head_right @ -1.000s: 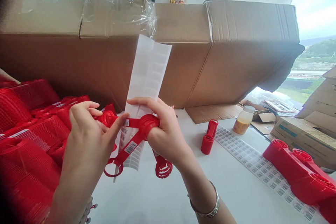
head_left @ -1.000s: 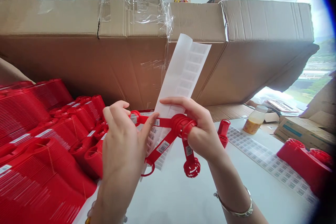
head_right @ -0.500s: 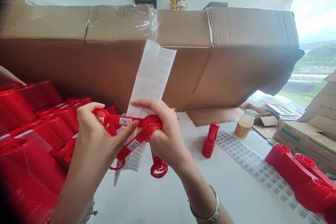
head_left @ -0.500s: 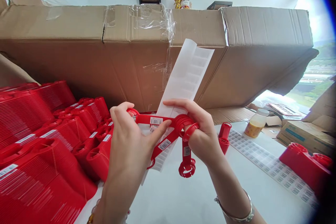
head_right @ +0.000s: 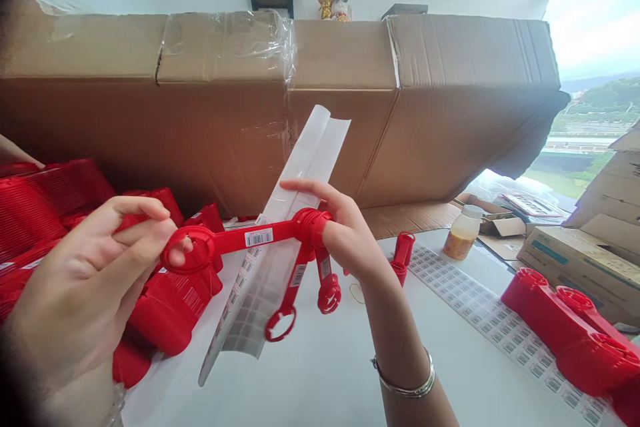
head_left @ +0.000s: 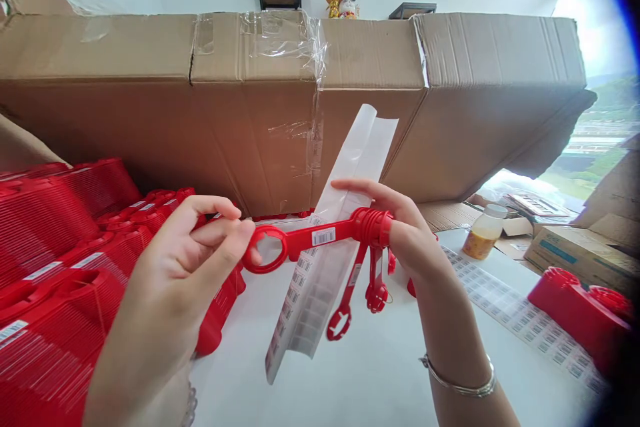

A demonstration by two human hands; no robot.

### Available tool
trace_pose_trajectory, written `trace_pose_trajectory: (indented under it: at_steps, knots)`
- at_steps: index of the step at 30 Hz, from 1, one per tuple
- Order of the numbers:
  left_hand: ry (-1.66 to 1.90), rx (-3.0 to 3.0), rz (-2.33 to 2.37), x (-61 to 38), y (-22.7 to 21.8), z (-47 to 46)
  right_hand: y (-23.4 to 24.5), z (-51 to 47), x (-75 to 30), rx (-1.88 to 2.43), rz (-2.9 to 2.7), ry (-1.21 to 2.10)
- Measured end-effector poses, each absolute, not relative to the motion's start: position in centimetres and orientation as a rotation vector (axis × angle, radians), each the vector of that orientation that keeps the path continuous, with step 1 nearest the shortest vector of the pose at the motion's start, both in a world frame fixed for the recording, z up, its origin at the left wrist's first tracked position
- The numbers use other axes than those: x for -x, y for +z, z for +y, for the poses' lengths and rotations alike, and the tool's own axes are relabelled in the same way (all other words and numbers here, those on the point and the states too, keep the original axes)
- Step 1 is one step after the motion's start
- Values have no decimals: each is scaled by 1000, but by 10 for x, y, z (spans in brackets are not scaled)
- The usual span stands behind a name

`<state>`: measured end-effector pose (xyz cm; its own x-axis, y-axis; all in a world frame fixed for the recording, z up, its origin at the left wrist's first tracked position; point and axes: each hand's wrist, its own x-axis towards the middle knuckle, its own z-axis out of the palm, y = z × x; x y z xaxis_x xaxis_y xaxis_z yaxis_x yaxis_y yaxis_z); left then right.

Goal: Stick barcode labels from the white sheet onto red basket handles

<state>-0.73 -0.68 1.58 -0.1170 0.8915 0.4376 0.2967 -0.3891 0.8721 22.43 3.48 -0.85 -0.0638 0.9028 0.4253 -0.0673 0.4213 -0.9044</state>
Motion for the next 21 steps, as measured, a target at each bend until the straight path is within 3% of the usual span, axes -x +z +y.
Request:
trace_pose_trajectory:
  at_steps: [7, 13, 21]
  knots:
    - [1469, -1678, 1152, 8, 13, -12, -9, 38, -234, 724, -1457, 1018]
    - [1085, -1862, 1290, 18, 10, -3, -13, 34, -235, 609, -1533, 1107]
    - [1055, -2099, 1440, -2, 2, 13, -16, 31, -227, 671, -1743, 924]
